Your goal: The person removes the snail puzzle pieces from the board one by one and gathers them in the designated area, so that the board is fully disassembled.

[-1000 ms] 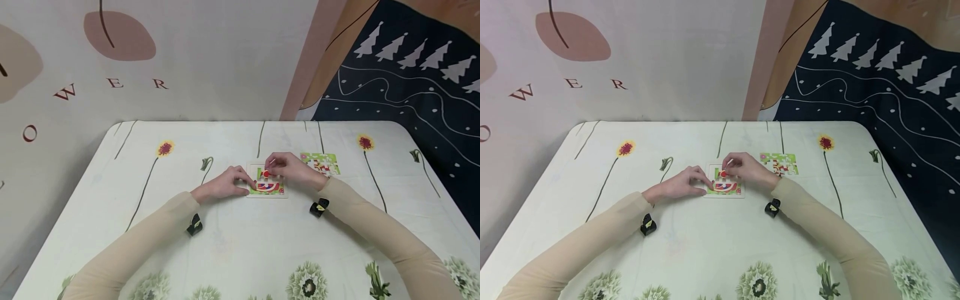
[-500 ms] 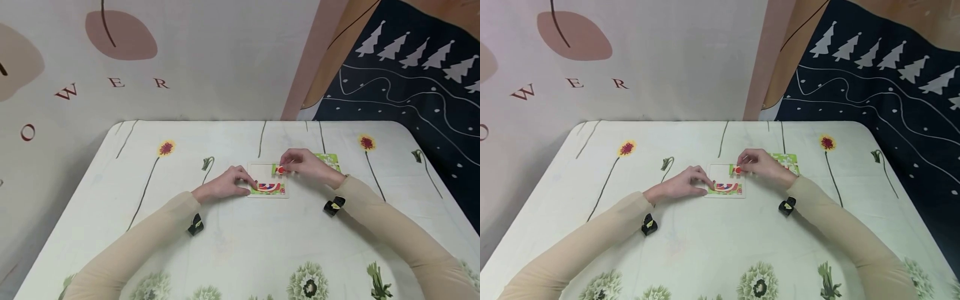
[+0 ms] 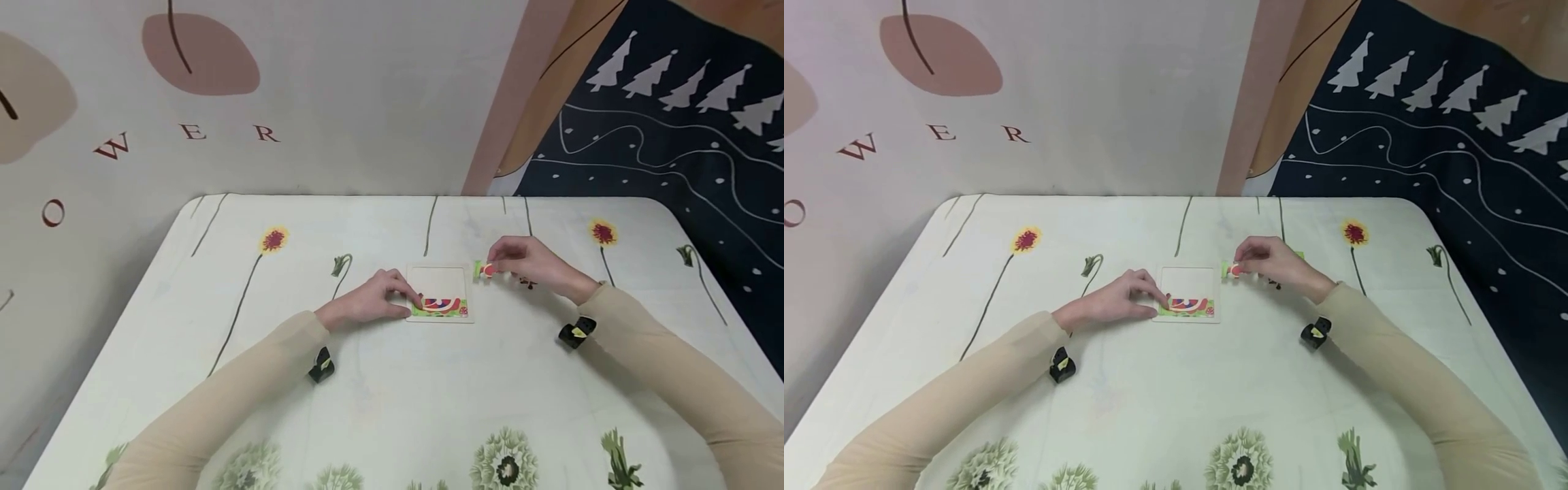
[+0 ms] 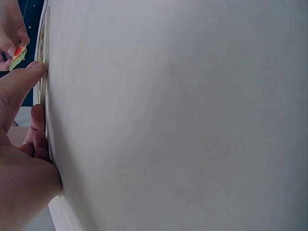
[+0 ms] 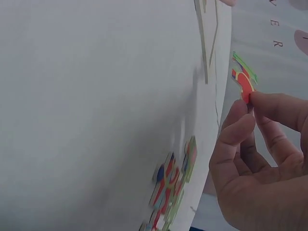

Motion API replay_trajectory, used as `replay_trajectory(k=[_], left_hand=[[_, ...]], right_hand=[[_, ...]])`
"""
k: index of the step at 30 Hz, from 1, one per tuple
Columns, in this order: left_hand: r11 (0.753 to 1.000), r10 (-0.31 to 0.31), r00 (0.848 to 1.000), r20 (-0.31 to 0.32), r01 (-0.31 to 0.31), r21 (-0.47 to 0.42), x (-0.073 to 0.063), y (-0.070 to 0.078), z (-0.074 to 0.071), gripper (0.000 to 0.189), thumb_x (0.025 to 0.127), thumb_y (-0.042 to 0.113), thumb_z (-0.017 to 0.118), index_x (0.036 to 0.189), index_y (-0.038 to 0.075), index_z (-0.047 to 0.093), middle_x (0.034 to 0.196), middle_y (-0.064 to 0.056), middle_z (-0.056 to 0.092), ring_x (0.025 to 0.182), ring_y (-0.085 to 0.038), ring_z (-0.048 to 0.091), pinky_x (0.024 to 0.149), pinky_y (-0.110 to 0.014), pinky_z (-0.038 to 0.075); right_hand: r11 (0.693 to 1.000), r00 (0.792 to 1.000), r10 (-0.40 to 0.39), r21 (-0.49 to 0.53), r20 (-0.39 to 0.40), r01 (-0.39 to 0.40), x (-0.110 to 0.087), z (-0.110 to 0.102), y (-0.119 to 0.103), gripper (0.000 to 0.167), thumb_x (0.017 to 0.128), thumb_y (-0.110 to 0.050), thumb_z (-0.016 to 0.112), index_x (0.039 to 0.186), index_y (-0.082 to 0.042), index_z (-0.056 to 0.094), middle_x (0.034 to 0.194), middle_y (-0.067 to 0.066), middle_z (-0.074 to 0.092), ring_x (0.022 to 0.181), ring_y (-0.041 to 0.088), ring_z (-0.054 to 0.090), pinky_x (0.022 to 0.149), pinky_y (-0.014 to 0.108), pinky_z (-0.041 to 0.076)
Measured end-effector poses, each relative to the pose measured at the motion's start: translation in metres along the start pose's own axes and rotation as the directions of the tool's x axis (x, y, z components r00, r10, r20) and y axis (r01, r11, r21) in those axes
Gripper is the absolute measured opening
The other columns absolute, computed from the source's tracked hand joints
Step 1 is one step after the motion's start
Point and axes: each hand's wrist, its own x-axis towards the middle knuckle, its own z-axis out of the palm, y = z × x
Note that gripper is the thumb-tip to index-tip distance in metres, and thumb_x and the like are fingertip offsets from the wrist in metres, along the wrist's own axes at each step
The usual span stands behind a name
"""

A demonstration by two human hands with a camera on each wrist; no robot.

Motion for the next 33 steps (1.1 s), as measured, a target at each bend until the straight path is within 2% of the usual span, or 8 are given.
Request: replay_trajectory(k=[6, 11, 14, 19, 24, 33], left_hand=[[0.998, -0.054, 0.999, 0.002, 0.054, -0.008, 0.000, 0.004, 0.000, 0.022, 0.086, 0.008, 0.072, 0.107, 0.011, 0.077, 0.115, -0.007, 0.060, 0.111, -0.020, 0.041, 0.098, -0.035, 0.029], [0.998, -0.061, 0.998, 0.003, 0.061, -0.009, 0.001, 0.003, 0.001, 0.022, 0.086, 0.007, 0.072, 0.108, 0.011, 0.077, 0.115, -0.007, 0.059, 0.112, -0.020, 0.041, 0.099, -0.035, 0.029], [0.999, -0.054, 0.999, 0.001, 0.054, -0.005, 0.000, 0.003, 0.001, 0.022, 0.086, 0.007, 0.072, 0.108, 0.010, 0.077, 0.115, -0.008, 0.060, 0.111, -0.019, 0.042, 0.099, -0.035, 0.029], [0.999, -0.050, 0.999, 0.002, 0.050, -0.002, 0.000, 0.003, 0.000, 0.022, 0.086, 0.007, 0.072, 0.108, 0.011, 0.077, 0.117, -0.008, 0.060, 0.111, -0.019, 0.042, 0.099, -0.035, 0.029], [0.999, -0.048, 0.999, 0.003, 0.048, -0.004, 0.001, 0.003, 0.000, 0.023, 0.086, 0.007, 0.072, 0.108, 0.010, 0.077, 0.119, -0.008, 0.061, 0.112, -0.020, 0.043, 0.099, -0.035, 0.030], [0.999, -0.053, 0.999, 0.005, 0.053, -0.003, 0.000, 0.003, 0.000, 0.023, 0.086, 0.007, 0.072, 0.109, 0.010, 0.077, 0.119, -0.009, 0.061, 0.112, -0.019, 0.042, 0.099, -0.035, 0.029]], right_hand=[[1.000, 1.000, 0.002, -0.029, -0.017, -0.002, -0.004, -0.009, 0.004, 0.020, 0.097, -0.013, 0.063, 0.113, -0.001, 0.064, 0.099, 0.006, 0.067, 0.082, 0.011, 0.057, 0.070, 0.025, 0.047], [0.999, 1.000, 0.001, -0.039, -0.023, -0.002, -0.006, -0.016, 0.007, 0.024, 0.096, -0.014, 0.064, 0.116, 0.000, 0.065, 0.113, 0.015, 0.069, 0.085, 0.003, 0.059, 0.075, 0.022, 0.049], [0.998, 1.000, 0.013, -0.059, -0.018, -0.014, -0.007, -0.018, 0.009, 0.024, 0.097, -0.015, 0.063, 0.115, 0.001, 0.065, 0.116, 0.017, 0.068, 0.084, 0.005, 0.058, 0.073, 0.023, 0.048], [0.994, 1.000, 0.017, -0.110, -0.012, -0.018, -0.009, -0.020, 0.013, 0.022, 0.097, -0.014, 0.061, 0.113, 0.001, 0.064, 0.106, 0.015, 0.067, 0.081, 0.011, 0.054, 0.068, 0.026, 0.044], [0.991, 1.000, 0.022, -0.128, -0.008, -0.022, -0.011, -0.021, 0.017, 0.019, 0.096, -0.012, 0.062, 0.111, 0.000, 0.064, 0.105, 0.015, 0.067, 0.079, 0.013, 0.052, 0.066, 0.027, 0.044], [0.985, 1.000, 0.021, -0.172, -0.019, -0.024, -0.009, -0.020, 0.021, 0.018, 0.095, -0.007, 0.060, 0.110, 0.001, 0.066, 0.109, 0.019, 0.066, 0.086, 0.019, 0.051, 0.067, 0.024, 0.044]])
